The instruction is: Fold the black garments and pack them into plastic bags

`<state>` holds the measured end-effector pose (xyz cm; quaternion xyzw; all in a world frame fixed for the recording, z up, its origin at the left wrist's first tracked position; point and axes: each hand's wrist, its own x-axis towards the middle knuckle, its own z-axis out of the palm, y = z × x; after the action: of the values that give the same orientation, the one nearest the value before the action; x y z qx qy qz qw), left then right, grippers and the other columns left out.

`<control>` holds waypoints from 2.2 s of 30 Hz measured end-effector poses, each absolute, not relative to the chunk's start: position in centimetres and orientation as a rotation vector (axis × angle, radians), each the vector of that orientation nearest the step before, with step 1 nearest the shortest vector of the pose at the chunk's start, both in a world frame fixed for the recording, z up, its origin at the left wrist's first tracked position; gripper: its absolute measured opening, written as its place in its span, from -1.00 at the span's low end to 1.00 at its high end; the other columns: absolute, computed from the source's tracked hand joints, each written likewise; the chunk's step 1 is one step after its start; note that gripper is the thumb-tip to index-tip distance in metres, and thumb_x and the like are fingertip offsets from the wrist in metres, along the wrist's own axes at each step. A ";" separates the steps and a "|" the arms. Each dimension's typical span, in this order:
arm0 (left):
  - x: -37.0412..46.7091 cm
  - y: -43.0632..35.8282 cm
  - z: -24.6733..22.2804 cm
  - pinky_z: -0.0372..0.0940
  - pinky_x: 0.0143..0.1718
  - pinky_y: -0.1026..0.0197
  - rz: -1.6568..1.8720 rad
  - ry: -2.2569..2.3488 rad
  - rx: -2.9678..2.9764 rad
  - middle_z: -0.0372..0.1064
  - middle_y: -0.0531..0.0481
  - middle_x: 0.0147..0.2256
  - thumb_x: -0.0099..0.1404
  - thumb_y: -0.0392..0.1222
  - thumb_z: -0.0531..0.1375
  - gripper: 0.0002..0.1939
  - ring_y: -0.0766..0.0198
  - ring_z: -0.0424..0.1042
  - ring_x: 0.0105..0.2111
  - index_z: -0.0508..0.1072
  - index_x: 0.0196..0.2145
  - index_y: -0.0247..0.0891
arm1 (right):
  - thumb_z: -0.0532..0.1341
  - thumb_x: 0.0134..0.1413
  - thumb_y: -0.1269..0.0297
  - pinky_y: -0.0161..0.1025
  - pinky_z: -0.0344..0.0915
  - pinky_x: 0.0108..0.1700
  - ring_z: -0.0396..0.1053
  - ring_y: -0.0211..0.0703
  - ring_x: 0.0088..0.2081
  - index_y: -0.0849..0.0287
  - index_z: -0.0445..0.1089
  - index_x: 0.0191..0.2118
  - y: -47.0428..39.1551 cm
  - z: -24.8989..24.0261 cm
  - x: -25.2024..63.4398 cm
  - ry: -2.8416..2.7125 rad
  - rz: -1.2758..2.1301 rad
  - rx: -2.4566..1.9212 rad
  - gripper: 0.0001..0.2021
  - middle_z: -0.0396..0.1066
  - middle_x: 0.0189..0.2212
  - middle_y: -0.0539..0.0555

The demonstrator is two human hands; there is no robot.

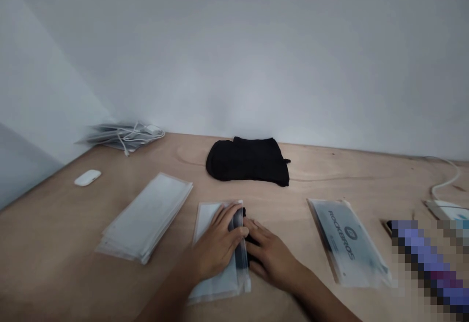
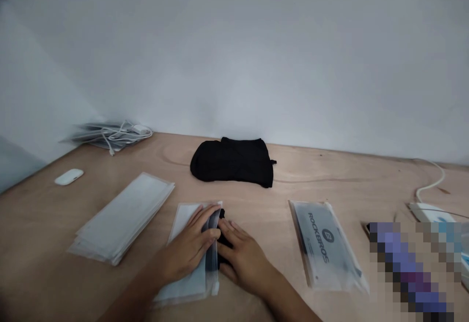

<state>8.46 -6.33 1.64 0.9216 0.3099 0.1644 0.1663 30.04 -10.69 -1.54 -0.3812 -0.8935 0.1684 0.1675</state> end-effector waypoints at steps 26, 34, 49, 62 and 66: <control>8.4 -7.0 3.1 -0.03 0.34 -0.32 0.416 0.772 2.682 -0.02 -0.18 0.39 0.43 -0.39 0.03 -0.79 -0.07 -0.06 0.40 0.44 -0.17 -0.20 | 0.26 0.27 0.24 0.13 -0.12 0.43 0.19 0.00 0.32 -0.04 0.58 -0.07 -10.9 -2.5 28.6 -2.439 0.529 -1.008 -0.82 0.49 0.10 0.05; 8.9 -7.6 3.3 0.00 0.32 -0.36 0.419 0.857 2.674 -0.06 -0.21 0.41 0.38 -0.32 0.18 -0.66 -0.15 -0.10 0.41 0.43 0.08 -0.15 | 0.24 0.21 0.29 0.17 -0.25 0.44 0.27 0.01 0.26 -0.01 0.60 -0.12 -11.8 -2.8 28.7 -2.447 0.508 -1.163 -0.80 0.52 0.02 0.10; 8.7 -11.7 1.6 0.06 0.32 -0.31 0.594 0.774 2.823 0.09 -0.18 0.36 0.32 -0.20 0.33 -0.82 -0.18 -0.03 0.39 0.54 -0.12 -0.19 | 0.19 0.22 0.42 0.26 -0.05 0.37 0.20 0.06 0.31 -0.01 0.42 0.13 -10.8 -1.7 32.2 -2.277 0.539 -1.213 -0.61 0.25 0.31 0.15; 8.4 -11.4 0.6 0.33 0.20 -0.15 0.841 0.908 2.746 0.29 -0.20 0.15 0.42 -0.42 0.09 -0.81 -0.04 0.21 0.26 0.47 -0.28 -0.25 | 0.15 0.25 0.38 -0.24 0.27 -0.31 0.34 -0.17 -0.38 0.08 0.37 -0.23 -12.8 -0.8 31.3 -2.242 0.417 -0.847 -0.92 0.41 -0.42 0.01; 8.6 -11.8 0.8 0.35 0.18 -0.08 0.829 0.885 2.767 0.28 -0.15 0.14 0.44 -0.40 0.08 -0.80 0.01 0.20 0.25 0.46 -0.28 -0.23 | 0.12 0.33 0.38 -0.24 0.20 -0.33 0.34 -0.20 -0.41 0.09 0.39 -0.27 -12.5 -1.7 31.3 -2.248 0.289 -0.783 -0.85 0.42 -0.46 -0.01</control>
<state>8.61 -11.79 0.80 0.9143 0.2924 0.2739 0.0601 31.31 -12.53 -1.66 -0.3041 -0.8735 0.1123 0.3632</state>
